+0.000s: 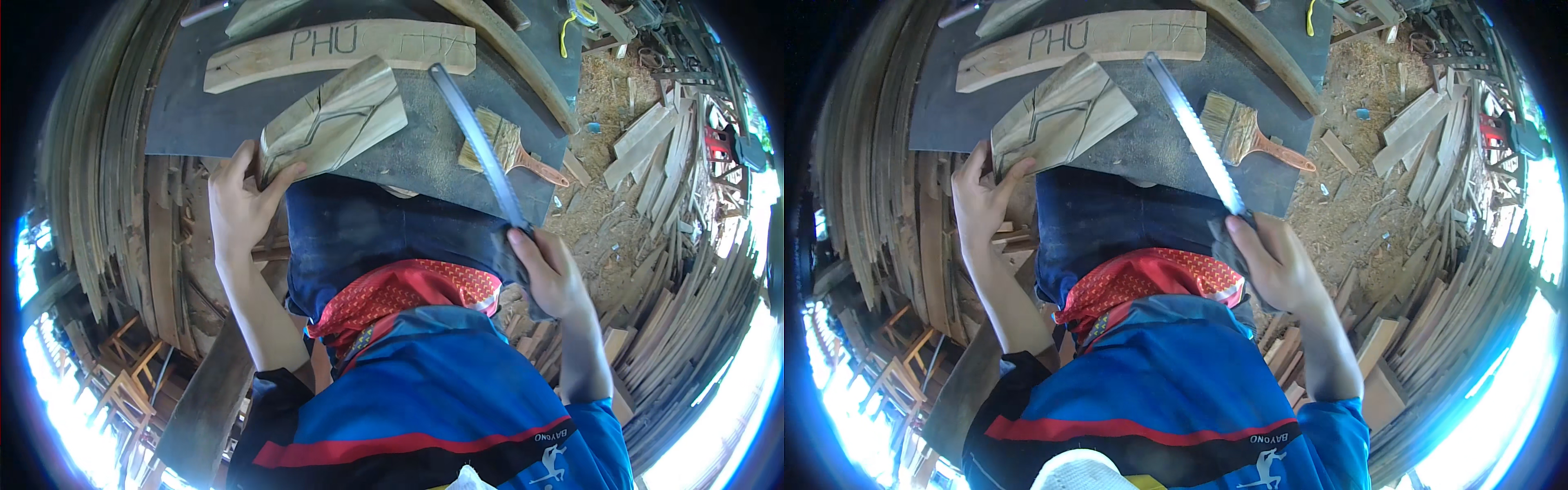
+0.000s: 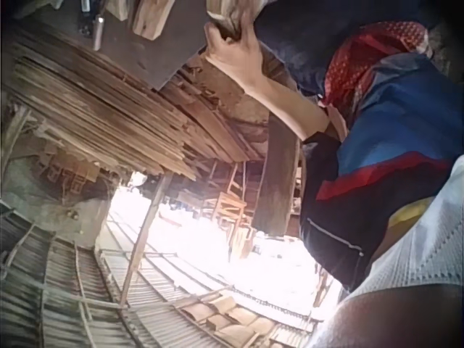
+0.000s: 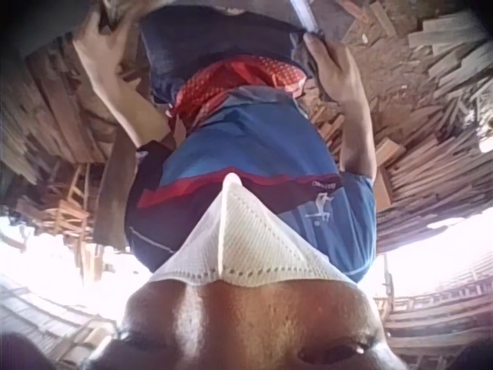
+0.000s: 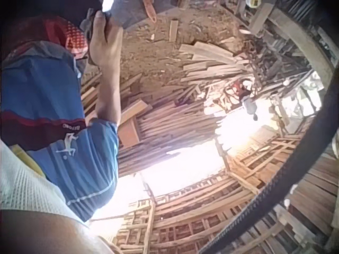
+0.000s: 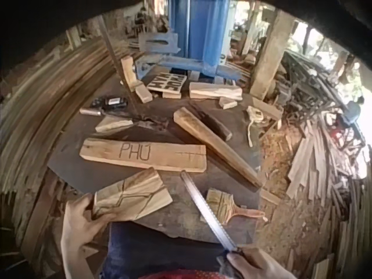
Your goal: Sawing a piece of wood into a specific shape on a workbench.
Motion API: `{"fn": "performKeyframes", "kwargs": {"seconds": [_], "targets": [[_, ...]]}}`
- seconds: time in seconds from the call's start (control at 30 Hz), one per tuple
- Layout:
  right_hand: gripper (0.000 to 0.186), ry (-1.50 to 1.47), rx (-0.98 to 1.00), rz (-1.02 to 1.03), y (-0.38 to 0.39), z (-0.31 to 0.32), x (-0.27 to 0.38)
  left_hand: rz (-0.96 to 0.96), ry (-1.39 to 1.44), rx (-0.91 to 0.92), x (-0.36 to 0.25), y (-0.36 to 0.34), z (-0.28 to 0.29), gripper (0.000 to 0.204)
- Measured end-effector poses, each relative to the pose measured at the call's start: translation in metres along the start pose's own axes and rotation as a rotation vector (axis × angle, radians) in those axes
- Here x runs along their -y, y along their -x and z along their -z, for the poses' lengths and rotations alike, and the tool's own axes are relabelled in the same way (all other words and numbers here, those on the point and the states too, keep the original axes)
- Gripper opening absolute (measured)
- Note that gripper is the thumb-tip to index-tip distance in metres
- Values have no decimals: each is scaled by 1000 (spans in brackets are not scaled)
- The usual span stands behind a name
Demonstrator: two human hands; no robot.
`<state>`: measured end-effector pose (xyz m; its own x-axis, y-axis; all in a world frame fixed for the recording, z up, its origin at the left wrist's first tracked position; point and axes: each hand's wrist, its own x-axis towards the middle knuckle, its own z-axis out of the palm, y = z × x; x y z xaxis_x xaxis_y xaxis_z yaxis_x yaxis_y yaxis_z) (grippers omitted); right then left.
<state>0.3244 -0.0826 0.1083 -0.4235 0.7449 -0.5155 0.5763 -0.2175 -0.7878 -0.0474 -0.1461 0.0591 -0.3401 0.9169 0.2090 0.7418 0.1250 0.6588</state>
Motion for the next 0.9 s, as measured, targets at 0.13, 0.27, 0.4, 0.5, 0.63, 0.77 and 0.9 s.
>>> {"fn": "performKeyframes", "kwargs": {"seconds": [0.13, 0.27, 0.4, 0.5, 0.63, 0.77, 0.9], "targets": [[35, -77, 58, 119, -34, -36, -11, 32, -103, -11, -12, -8, 12, 42], [38, -175, 81, 246, -56, -53, 14, 7, -226, 56, -18, -23, 24, 35], [41, -332, 196, 94, -72, -57, 33, 23, -246, 140, -21, -36, 27, 39], [37, -318, 140, 209, -80, -70, 31, -113, -236, 147, -36, -50, 23, 41], [37, -282, 90, 268, -90, -77, 31, -364, -219, 191, -57, -76, 2, 43], [37, -382, 95, 94, -90, -72, 41, -295, -517, 399, -67, -90, -9, 55], [22, -234, 49, 425, -97, -81, 39, -344, -460, 390, -53, -95, -8, 61]]}}
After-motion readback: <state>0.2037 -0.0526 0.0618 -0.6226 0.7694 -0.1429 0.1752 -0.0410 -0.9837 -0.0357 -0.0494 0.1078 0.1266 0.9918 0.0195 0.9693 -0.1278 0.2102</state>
